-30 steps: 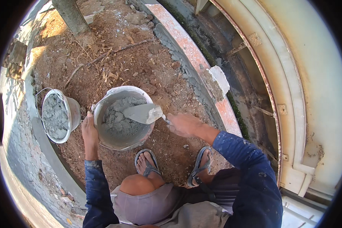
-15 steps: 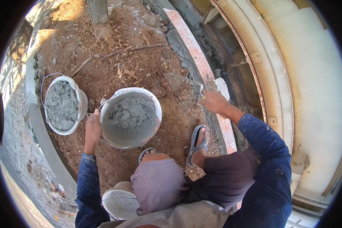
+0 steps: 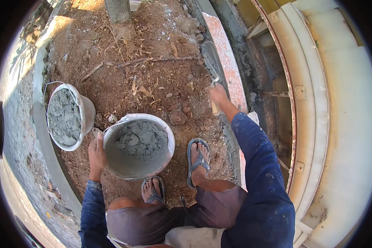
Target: Apply mortar to the side of a curb or planter edge using a trowel.
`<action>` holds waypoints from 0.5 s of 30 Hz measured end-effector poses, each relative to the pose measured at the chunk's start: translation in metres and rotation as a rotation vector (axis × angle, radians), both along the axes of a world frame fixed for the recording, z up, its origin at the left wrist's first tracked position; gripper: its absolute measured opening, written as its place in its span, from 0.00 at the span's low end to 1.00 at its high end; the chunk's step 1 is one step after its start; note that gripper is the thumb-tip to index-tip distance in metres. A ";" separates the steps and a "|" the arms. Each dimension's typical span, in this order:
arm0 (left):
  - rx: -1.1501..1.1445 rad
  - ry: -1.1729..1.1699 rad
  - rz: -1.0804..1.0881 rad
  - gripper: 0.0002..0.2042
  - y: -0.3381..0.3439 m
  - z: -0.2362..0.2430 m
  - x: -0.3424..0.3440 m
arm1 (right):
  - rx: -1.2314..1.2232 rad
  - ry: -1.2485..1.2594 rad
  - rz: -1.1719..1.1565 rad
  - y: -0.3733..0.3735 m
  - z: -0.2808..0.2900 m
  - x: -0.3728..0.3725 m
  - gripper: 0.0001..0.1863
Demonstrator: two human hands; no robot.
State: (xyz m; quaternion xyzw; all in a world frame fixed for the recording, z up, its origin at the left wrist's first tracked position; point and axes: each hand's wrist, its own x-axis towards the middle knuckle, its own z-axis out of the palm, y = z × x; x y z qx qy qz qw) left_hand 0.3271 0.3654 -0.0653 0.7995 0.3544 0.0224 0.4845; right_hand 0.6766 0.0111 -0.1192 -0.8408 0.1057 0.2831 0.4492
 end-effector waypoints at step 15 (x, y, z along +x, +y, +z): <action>0.045 0.049 0.020 0.26 -0.007 0.006 0.011 | 0.538 0.038 -0.545 0.088 -0.071 0.100 0.07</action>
